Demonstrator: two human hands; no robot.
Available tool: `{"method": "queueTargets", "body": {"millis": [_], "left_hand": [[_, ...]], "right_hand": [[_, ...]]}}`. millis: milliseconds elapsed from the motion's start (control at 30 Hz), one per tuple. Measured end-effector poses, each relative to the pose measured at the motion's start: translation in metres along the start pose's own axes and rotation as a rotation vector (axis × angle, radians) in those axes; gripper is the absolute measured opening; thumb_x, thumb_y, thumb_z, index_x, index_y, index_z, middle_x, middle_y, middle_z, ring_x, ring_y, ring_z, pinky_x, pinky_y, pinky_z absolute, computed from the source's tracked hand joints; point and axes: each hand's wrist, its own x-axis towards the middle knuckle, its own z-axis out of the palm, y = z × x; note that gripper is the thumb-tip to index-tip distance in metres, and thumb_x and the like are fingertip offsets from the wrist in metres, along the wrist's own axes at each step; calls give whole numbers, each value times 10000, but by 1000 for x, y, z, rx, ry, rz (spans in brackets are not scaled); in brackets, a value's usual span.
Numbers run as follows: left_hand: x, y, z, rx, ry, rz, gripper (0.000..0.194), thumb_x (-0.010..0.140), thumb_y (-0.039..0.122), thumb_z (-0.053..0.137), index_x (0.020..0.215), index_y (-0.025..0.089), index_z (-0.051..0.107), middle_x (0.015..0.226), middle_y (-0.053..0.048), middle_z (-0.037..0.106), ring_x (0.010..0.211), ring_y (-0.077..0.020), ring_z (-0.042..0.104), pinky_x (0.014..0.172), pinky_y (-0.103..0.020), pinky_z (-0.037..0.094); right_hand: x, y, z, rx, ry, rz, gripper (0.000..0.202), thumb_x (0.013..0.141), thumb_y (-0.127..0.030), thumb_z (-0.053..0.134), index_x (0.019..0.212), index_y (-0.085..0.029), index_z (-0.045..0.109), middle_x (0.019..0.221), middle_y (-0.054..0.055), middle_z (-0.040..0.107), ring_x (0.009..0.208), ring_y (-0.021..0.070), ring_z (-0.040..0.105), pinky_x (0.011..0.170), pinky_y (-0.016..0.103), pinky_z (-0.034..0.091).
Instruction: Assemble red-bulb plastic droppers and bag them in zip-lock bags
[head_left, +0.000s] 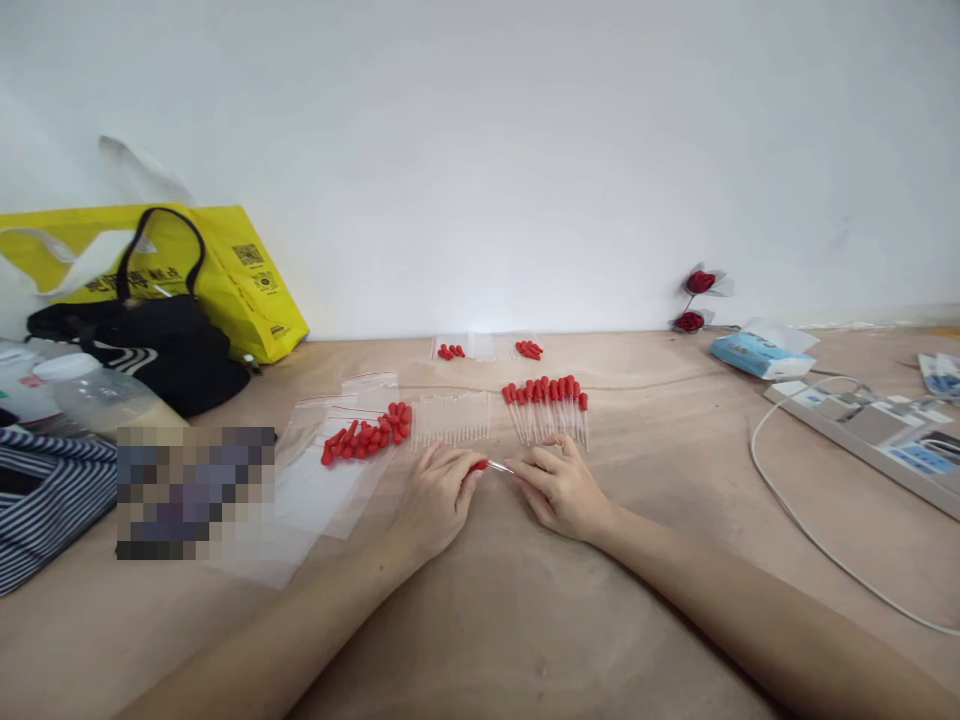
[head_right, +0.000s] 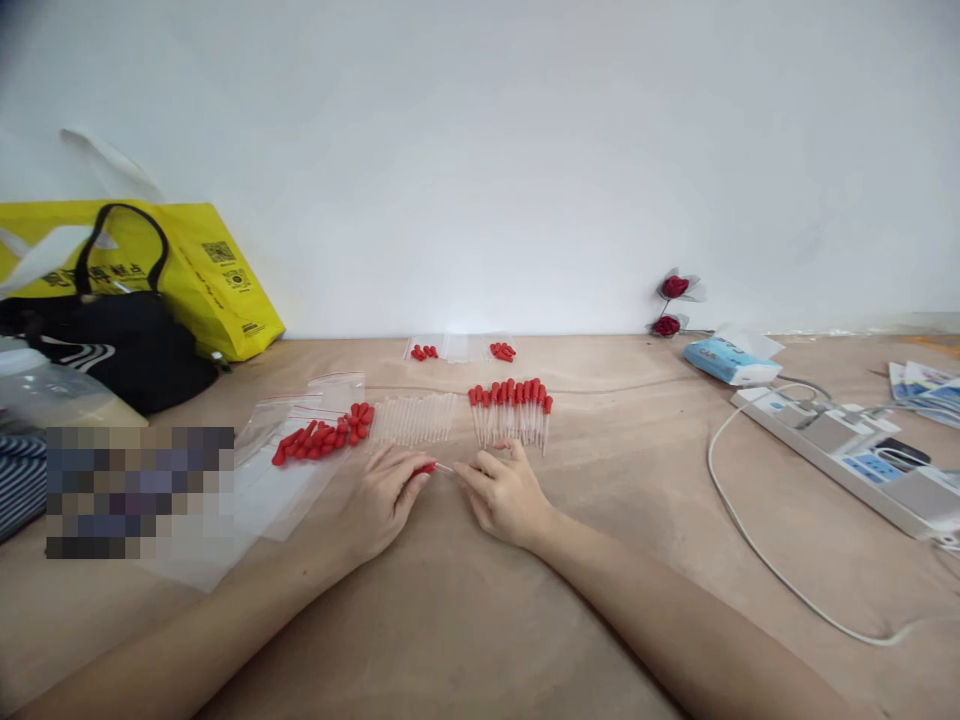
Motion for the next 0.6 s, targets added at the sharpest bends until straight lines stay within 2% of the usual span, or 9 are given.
{"method": "queueTargets", "body": {"millis": [267, 400, 600], "left_hand": [[1, 0, -4, -61, 38, 5, 201, 862, 242, 393, 803, 203, 580, 776, 8, 656, 757, -138, 585, 901, -386, 309], [-2, 1, -6, -95, -10, 48, 181, 860, 225, 401, 786, 197, 563, 761, 19, 650, 738, -118, 585, 935, -381, 267], [-4, 2, -5, -80, -43, 133, 174, 861, 195, 389, 785, 195, 546, 752, 26, 650, 766, -121, 584, 962, -405, 209]], "right_hand": [[2, -1, 0, 11, 45, -110, 318, 788, -87, 383, 1046, -156, 556, 716, 15, 580, 615, 105, 485, 784, 344, 283], [3, 2, -4, -18, 50, -182, 354, 751, -53, 365, 1023, -163, 564, 646, -9, 555, 579, 104, 460, 771, 343, 262], [4, 3, -3, -87, 60, -229, 289, 754, -62, 368, 901, -167, 593, 638, -5, 554, 595, 111, 452, 773, 341, 239]]}}
